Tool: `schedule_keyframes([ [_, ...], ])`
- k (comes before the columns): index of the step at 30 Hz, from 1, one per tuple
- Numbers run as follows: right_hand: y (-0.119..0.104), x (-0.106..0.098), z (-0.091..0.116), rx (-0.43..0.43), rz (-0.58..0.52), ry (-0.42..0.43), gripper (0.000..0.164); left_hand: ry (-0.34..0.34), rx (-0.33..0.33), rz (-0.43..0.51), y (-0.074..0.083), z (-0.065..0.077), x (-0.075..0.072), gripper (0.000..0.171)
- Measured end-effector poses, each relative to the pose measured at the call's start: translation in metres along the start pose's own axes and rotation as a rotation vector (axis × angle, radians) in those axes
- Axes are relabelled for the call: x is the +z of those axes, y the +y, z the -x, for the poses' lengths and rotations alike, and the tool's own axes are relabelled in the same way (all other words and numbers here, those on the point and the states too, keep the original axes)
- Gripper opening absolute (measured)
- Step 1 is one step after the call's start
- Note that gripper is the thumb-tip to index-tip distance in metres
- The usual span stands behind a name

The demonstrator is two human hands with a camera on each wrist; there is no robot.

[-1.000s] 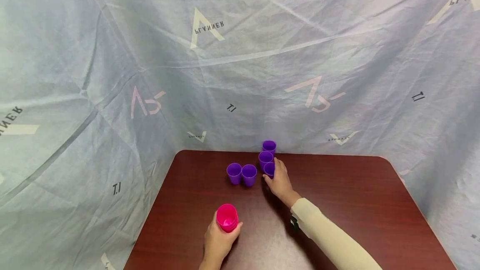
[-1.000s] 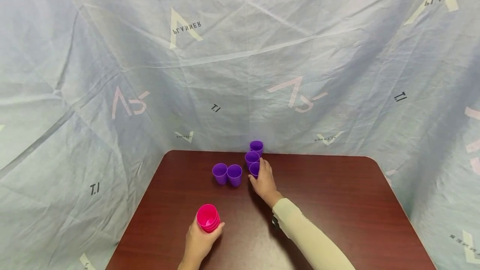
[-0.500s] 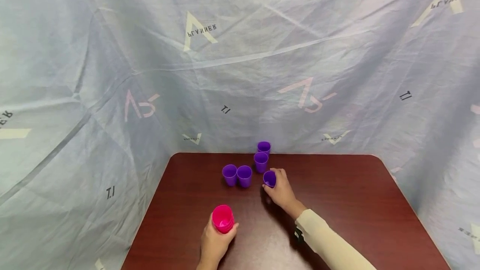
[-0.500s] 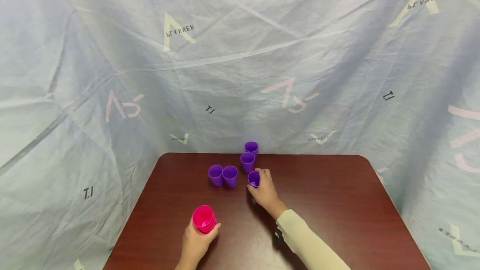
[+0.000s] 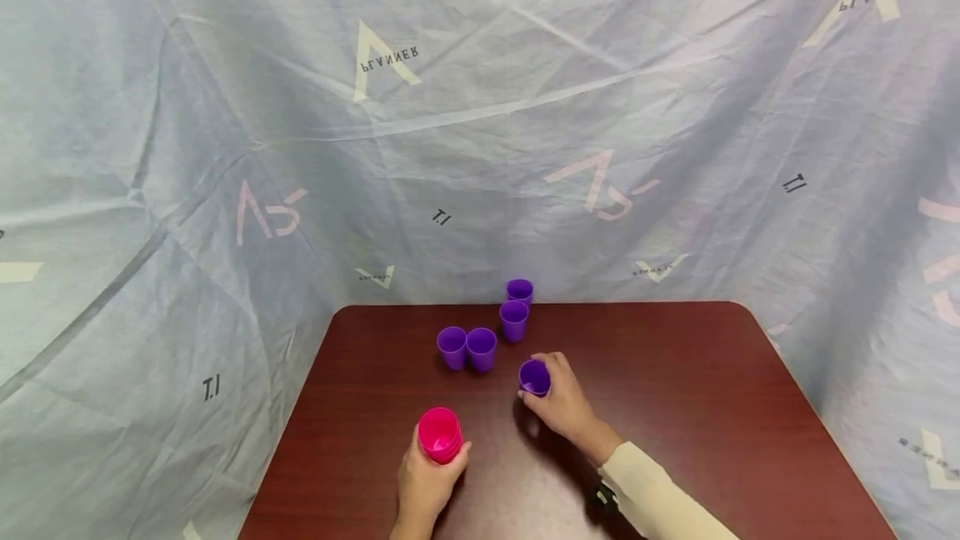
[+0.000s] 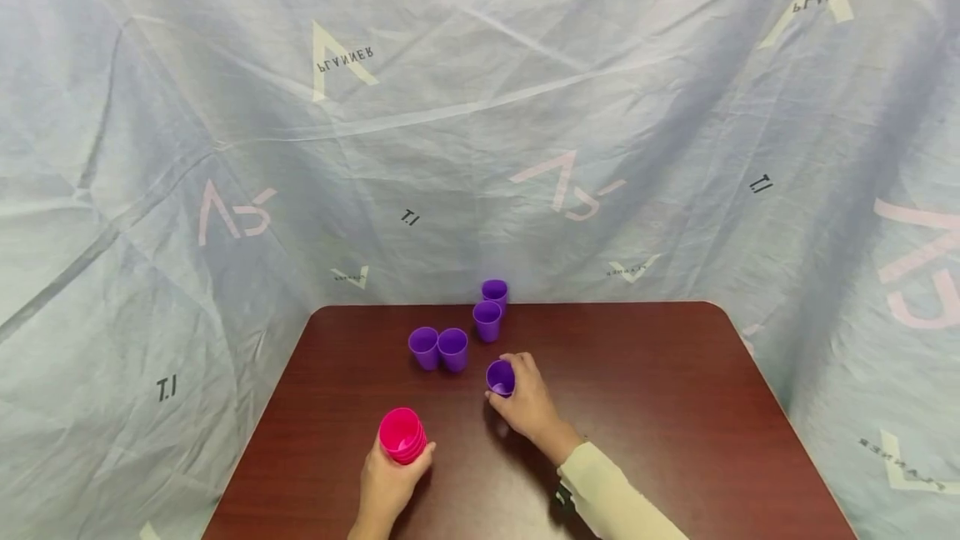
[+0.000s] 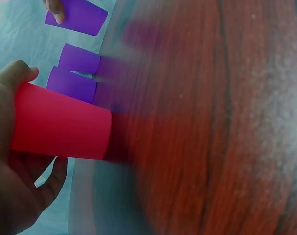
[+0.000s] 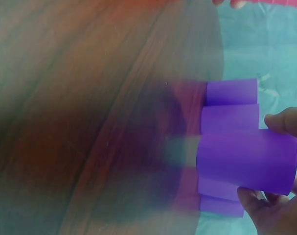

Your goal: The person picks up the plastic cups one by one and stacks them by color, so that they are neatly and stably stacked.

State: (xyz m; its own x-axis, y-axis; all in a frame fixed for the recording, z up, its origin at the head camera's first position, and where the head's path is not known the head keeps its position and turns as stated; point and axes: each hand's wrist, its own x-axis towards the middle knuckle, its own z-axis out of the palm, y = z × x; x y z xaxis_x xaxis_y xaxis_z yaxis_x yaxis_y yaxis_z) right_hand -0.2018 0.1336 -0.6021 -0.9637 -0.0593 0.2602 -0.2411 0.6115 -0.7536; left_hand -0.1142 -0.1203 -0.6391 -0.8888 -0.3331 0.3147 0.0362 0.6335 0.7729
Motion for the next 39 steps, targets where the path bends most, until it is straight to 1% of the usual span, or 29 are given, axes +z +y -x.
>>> schedule_keyframes([
  [6,-0.011,0.000,0.011,-0.043,0.009,0.008,0.066,0.032,0.017,-0.003,-0.001,0.000,0.003,0.070],
  [9,-0.016,0.002,0.017,-0.074,0.004,0.008,0.066,0.042,0.031,0.001,-0.002,-0.001,0.003,0.076],
  [12,-0.019,0.004,0.023,-0.092,-0.007,-0.006,0.066,0.029,0.033,-0.009,-0.006,0.001,0.000,0.085],
  [15,-0.020,0.006,0.029,-0.096,-0.012,-0.020,0.065,0.005,0.018,-0.039,-0.012,0.006,-0.004,0.093],
  [18,-0.021,0.008,0.035,-0.086,-0.023,-0.032,0.066,-0.024,0.009,-0.072,-0.018,0.012,-0.007,0.098],
  [20,-0.021,0.008,0.037,-0.082,-0.029,-0.035,0.066,-0.034,0.019,-0.086,-0.021,0.015,-0.009,0.098],
  [22,-0.021,0.008,0.040,-0.080,-0.029,-0.042,0.066,-0.030,0.033,-0.098,-0.022,0.019,-0.010,0.095],
  [24,-0.021,0.009,0.042,-0.085,-0.031,-0.049,0.065,-0.020,0.042,-0.109,-0.023,0.021,-0.012,0.089],
  [26,-0.021,0.009,0.044,-0.091,-0.035,-0.061,0.065,-0.013,0.040,-0.128,-0.022,0.024,-0.015,0.075],
  [30,-0.022,0.010,0.047,-0.112,-0.037,-0.060,0.065,-0.043,0.046,-0.161,-0.020,0.031,-0.021,0.051],
  [32,-0.022,0.011,0.049,-0.123,-0.032,-0.056,0.065,-0.061,0.067,-0.133,-0.018,0.036,-0.021,0.045],
  [33,-0.022,0.011,0.050,-0.126,-0.031,-0.057,0.065,-0.064,0.089,-0.103,-0.018,0.039,-0.020,0.044],
  [35,-0.022,0.011,0.051,-0.122,-0.030,-0.068,0.065,-0.074,0.125,-0.024,-0.016,0.045,-0.017,0.042],
  [37,-0.022,0.011,0.052,-0.110,-0.030,-0.090,0.066,-0.093,0.178,0.059,-0.012,0.050,-0.014,0.040],
  [39,-0.022,0.011,0.053,-0.100,-0.026,-0.111,0.066,-0.117,0.232,0.123,-0.009,0.053,-0.009,0.037],
])
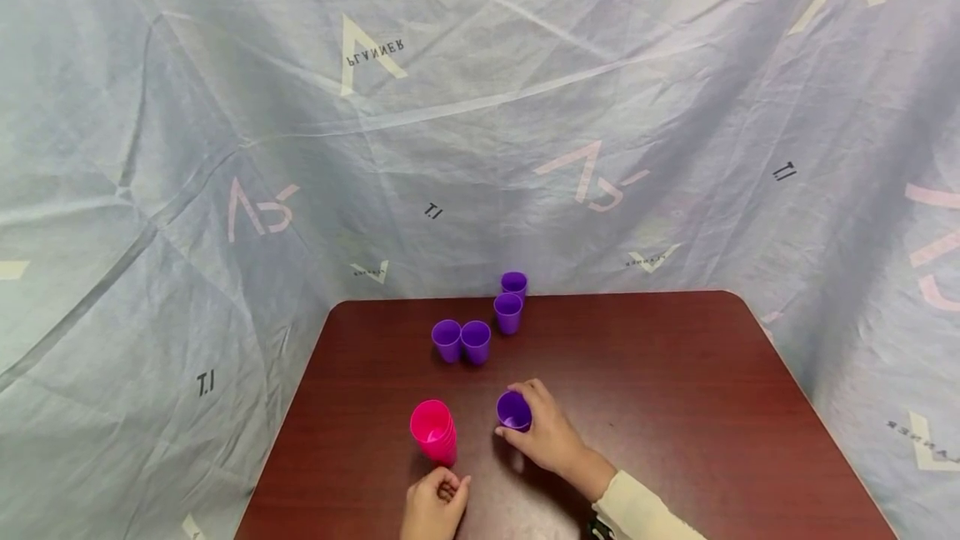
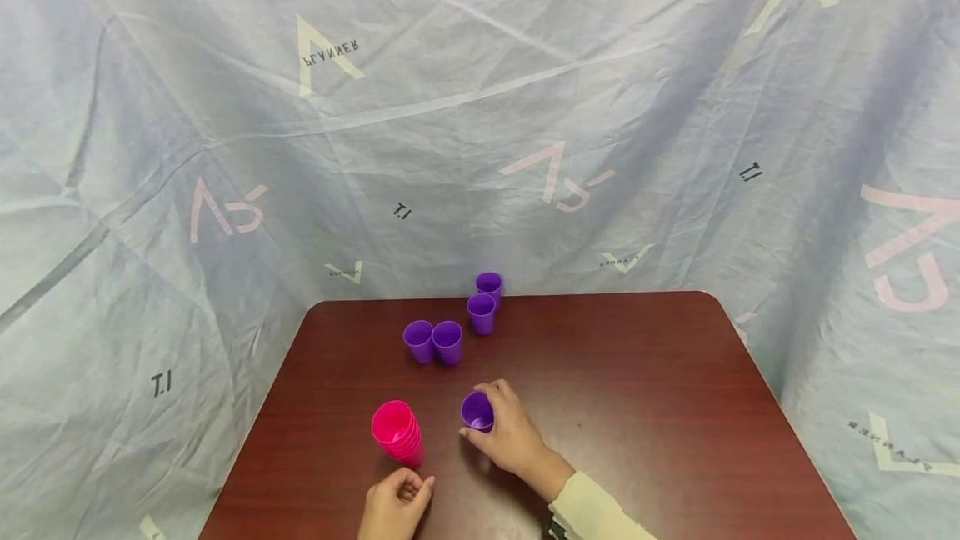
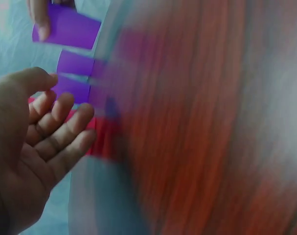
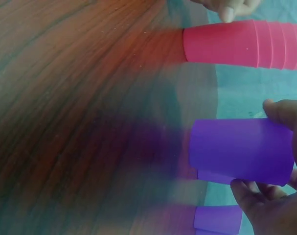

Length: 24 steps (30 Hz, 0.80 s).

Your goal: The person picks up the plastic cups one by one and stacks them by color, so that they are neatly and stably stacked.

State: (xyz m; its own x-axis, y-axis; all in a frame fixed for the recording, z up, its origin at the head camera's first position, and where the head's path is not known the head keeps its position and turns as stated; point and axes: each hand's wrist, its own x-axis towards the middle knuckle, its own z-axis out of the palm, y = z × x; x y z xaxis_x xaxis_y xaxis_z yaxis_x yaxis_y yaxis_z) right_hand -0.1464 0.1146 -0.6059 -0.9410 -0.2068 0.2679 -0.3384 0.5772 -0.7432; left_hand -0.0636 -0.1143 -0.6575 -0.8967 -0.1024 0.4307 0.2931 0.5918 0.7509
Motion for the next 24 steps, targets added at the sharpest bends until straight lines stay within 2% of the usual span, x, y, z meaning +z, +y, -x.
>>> schedule_keyframes([
  [4,0.000,-0.002,0.002,-0.024,0.032,-0.035,0.068,-0.023,0.097,0.056,0.006,0.002,0.012,0.033],
  [9,0.001,-0.003,0.005,-0.059,0.032,-0.055,0.069,-0.049,0.147,0.102,0.013,0.003,0.025,0.033],
  [13,0.001,-0.002,0.008,-0.094,0.028,-0.075,0.069,-0.121,0.108,0.130,0.020,0.001,0.032,0.034],
  [19,0.003,0.000,0.012,-0.143,0.050,-0.104,0.071,-0.239,-0.005,0.130,0.026,-0.006,0.038,0.072],
  [22,0.003,0.002,0.013,-0.152,0.045,-0.115,0.071,-0.261,-0.015,0.124,0.028,-0.011,0.041,0.089],
  [24,0.003,0.004,0.013,-0.156,0.039,-0.127,0.071,-0.259,0.003,0.078,0.029,-0.014,0.044,0.095],
])
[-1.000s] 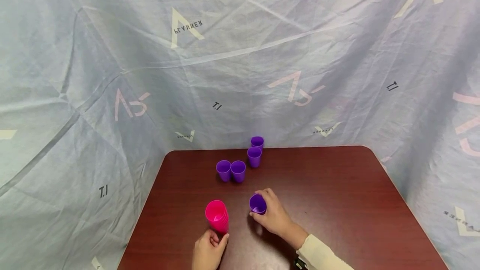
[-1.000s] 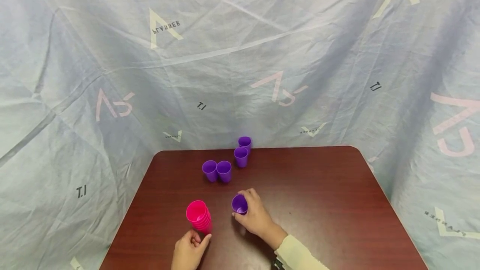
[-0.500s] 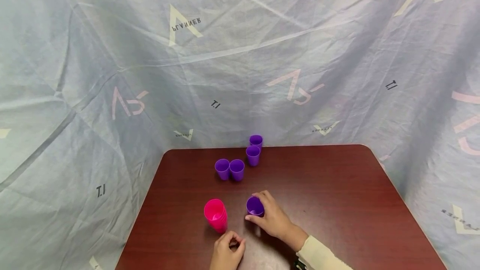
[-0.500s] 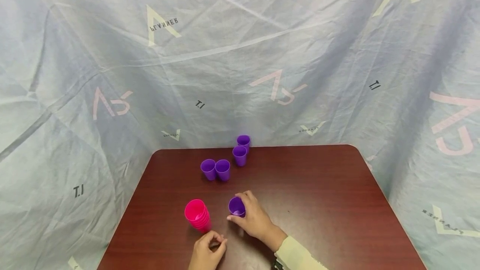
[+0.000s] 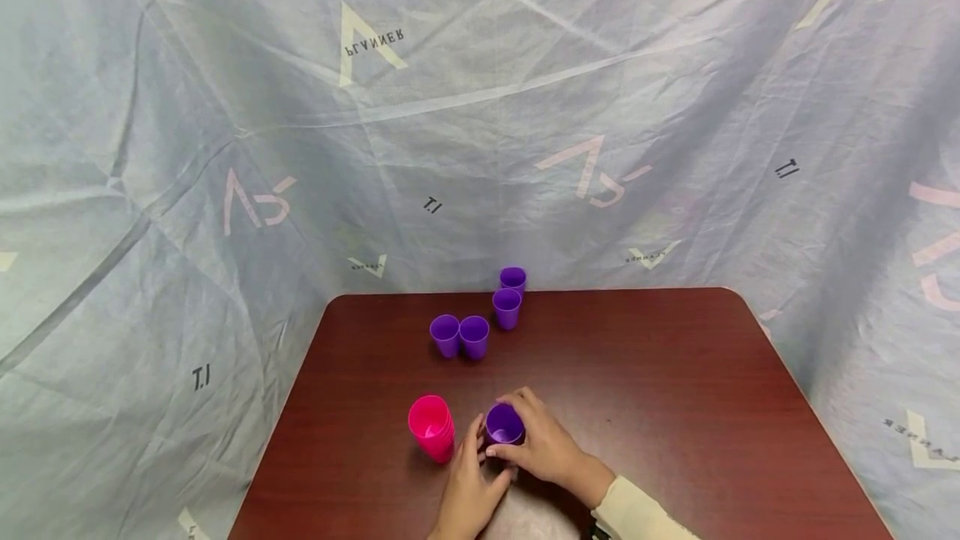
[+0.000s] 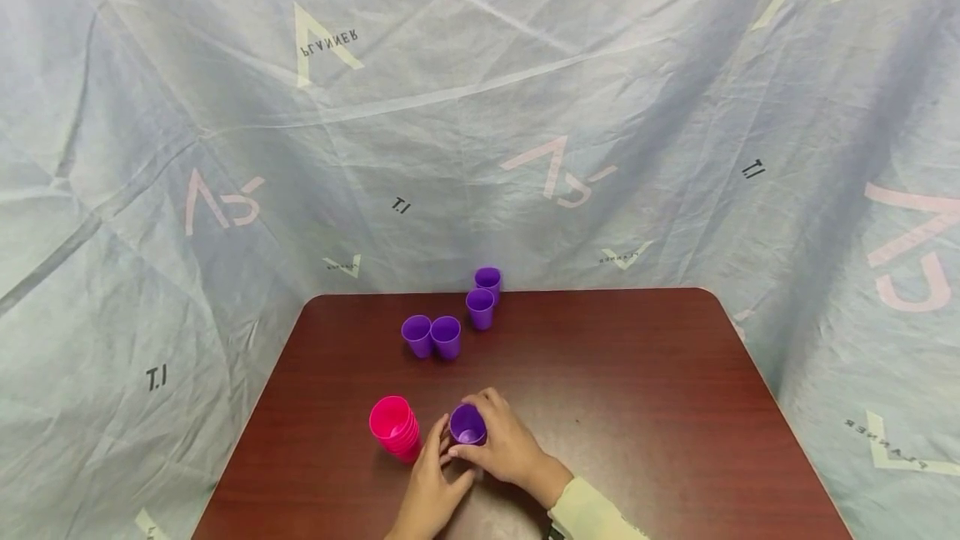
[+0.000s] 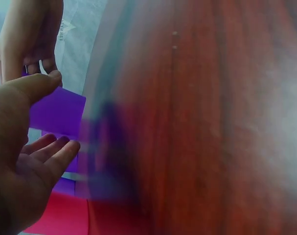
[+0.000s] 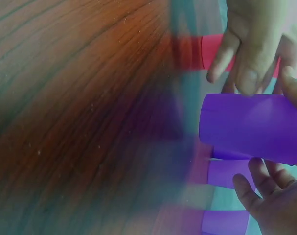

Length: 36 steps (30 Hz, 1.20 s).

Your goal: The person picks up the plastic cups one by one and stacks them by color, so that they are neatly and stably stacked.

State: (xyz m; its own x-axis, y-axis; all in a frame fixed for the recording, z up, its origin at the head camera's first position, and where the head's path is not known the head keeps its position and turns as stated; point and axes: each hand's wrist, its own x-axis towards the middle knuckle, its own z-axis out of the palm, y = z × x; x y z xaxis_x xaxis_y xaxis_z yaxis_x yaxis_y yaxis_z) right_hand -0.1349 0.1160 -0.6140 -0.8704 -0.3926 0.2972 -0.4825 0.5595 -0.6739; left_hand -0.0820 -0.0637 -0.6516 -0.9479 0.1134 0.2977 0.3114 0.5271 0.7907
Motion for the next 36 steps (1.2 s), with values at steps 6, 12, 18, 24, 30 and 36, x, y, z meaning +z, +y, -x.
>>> schedule_keyframes([
  [6,0.000,0.003,0.001,-0.004,-0.012,-0.041,0.072,0.007,0.025,-0.146,0.003,-0.009,0.004,0.100],
  [12,0.003,0.006,0.004,-0.042,-0.018,-0.042,0.070,0.002,-0.006,-0.132,0.006,-0.013,0.005,0.096],
  [18,0.005,0.007,0.007,-0.079,0.014,-0.041,0.067,0.042,0.023,-0.138,0.006,-0.015,0.007,0.087],
  [24,0.002,0.002,0.003,-0.025,-0.028,-0.062,0.056,0.057,0.041,-0.137,0.006,-0.015,0.008,0.088],
  [30,0.005,-0.006,-0.019,0.006,-0.005,0.026,0.044,0.024,0.041,-0.160,0.007,-0.017,0.009,0.087],
  [36,0.014,-0.013,-0.055,0.080,0.080,0.091,0.043,-0.034,-0.033,-0.158,0.012,-0.020,0.011,0.080],
])
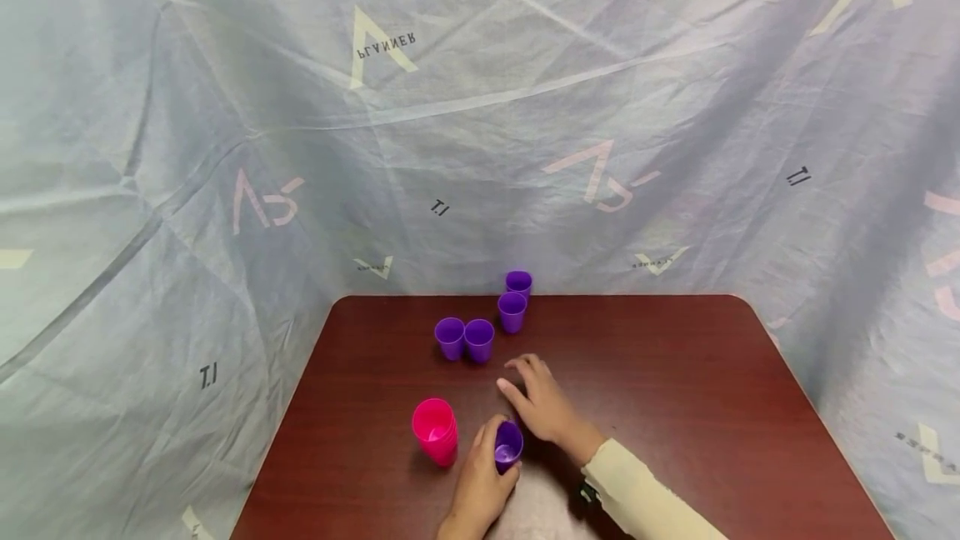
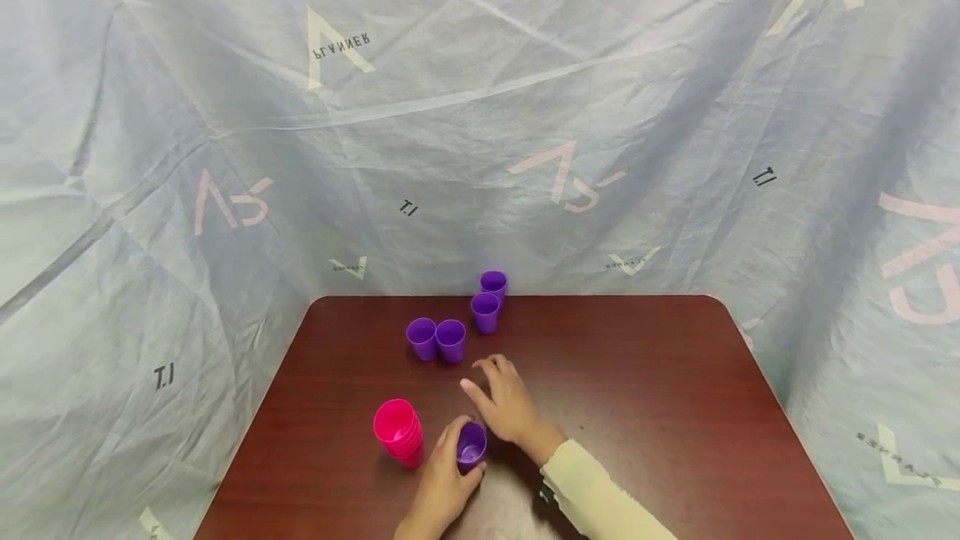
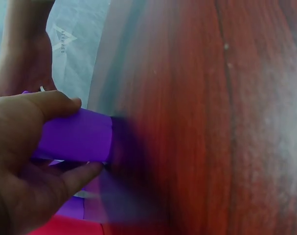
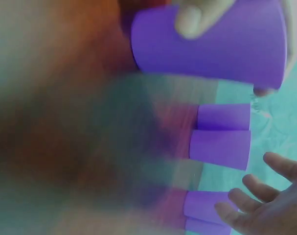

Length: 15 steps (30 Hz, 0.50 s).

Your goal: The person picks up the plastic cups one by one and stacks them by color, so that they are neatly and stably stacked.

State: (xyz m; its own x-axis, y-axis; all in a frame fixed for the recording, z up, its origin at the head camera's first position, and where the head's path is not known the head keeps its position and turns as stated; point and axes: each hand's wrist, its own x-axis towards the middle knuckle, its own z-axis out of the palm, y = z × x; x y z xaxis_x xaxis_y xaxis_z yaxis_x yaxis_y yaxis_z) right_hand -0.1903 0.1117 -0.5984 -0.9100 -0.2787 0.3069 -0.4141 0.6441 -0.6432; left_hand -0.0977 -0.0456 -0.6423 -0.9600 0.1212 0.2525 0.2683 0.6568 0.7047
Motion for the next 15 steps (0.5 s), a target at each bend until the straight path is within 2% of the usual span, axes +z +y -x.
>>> schedule_keyframes([
  [5,0.008,0.004,-0.025,-0.023,0.082,-0.055,0.053,0.017,-0.004,0.002,0.001,-0.001,0.000,0.079],
  [11,0.018,0.014,-0.052,-0.141,0.195,-0.034,0.046,0.017,-0.007,0.004,0.001,-0.001,0.000,0.081],
  [15,0.021,0.019,-0.069,-0.162,0.277,-0.046,0.048,0.010,-0.040,0.008,0.002,-0.001,0.000,0.080],
])
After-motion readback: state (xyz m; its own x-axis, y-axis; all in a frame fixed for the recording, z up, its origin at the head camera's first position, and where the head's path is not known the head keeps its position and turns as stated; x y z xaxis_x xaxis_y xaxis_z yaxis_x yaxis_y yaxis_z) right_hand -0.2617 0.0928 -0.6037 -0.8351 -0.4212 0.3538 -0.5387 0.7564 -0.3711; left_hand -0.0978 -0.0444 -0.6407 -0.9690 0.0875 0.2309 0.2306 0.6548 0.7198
